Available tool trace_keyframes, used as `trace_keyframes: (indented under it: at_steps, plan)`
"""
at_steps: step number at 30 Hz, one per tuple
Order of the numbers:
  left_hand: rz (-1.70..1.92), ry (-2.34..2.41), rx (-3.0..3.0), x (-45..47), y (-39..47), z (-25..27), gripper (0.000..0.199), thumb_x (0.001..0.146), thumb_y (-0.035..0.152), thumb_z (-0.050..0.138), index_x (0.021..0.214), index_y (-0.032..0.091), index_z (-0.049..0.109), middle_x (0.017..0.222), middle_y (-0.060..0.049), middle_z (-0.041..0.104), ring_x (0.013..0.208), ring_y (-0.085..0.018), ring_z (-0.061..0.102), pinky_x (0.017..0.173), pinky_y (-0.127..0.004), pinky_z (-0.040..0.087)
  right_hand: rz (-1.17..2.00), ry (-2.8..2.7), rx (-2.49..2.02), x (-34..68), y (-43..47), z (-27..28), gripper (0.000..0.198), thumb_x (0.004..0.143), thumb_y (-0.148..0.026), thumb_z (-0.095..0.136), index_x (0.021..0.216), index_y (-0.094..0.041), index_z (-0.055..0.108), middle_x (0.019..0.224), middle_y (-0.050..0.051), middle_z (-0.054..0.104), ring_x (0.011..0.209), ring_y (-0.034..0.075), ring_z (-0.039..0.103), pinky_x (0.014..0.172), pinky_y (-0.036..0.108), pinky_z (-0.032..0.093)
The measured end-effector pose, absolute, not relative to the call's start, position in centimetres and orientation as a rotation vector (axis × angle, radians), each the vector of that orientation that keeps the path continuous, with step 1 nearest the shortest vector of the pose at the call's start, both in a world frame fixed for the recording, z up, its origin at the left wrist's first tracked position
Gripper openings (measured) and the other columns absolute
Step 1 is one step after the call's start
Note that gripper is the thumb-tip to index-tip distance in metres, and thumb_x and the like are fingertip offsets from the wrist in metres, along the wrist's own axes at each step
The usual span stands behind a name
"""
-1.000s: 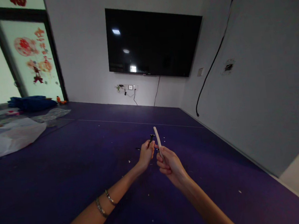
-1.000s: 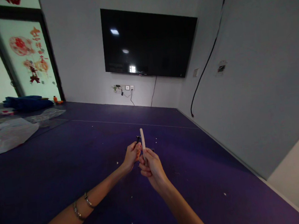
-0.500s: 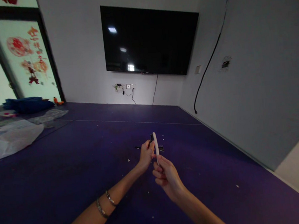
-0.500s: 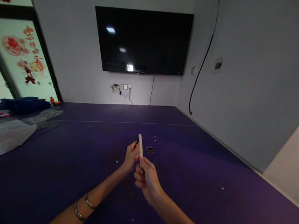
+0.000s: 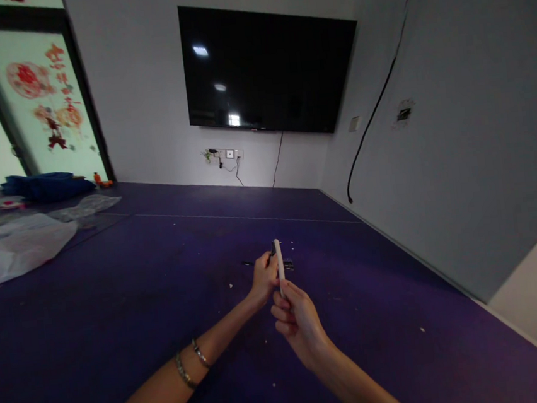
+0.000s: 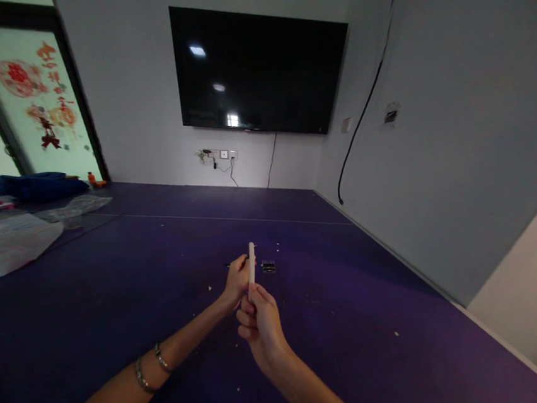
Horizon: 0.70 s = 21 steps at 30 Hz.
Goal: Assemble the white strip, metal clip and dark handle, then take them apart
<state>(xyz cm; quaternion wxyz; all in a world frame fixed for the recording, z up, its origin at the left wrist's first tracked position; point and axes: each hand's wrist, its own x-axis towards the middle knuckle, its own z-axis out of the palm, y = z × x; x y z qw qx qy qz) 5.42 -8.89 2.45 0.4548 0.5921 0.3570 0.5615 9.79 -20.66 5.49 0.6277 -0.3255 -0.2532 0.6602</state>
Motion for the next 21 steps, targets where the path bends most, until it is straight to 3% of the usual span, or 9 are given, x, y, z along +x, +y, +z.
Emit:
trace_keyframes:
  at_steps: [21]
  plan:
    - [1.383,0.873,1.568,5.68,-8.99,2.01,0.027,0.074,0.038,0.046,0.058,0.017,0.042,0.052,0.005,0.036,0.051,-0.008,0.031,0.047,-0.021,0.025,1.541,-0.523,-0.687,9.94,-21.08,5.6,0.03,0.065,-0.035,0.067,0.079,-0.018,0.046,0.049,-0.012,0.028,0.038,0.001,0.013,0.036,0.016,0.002]
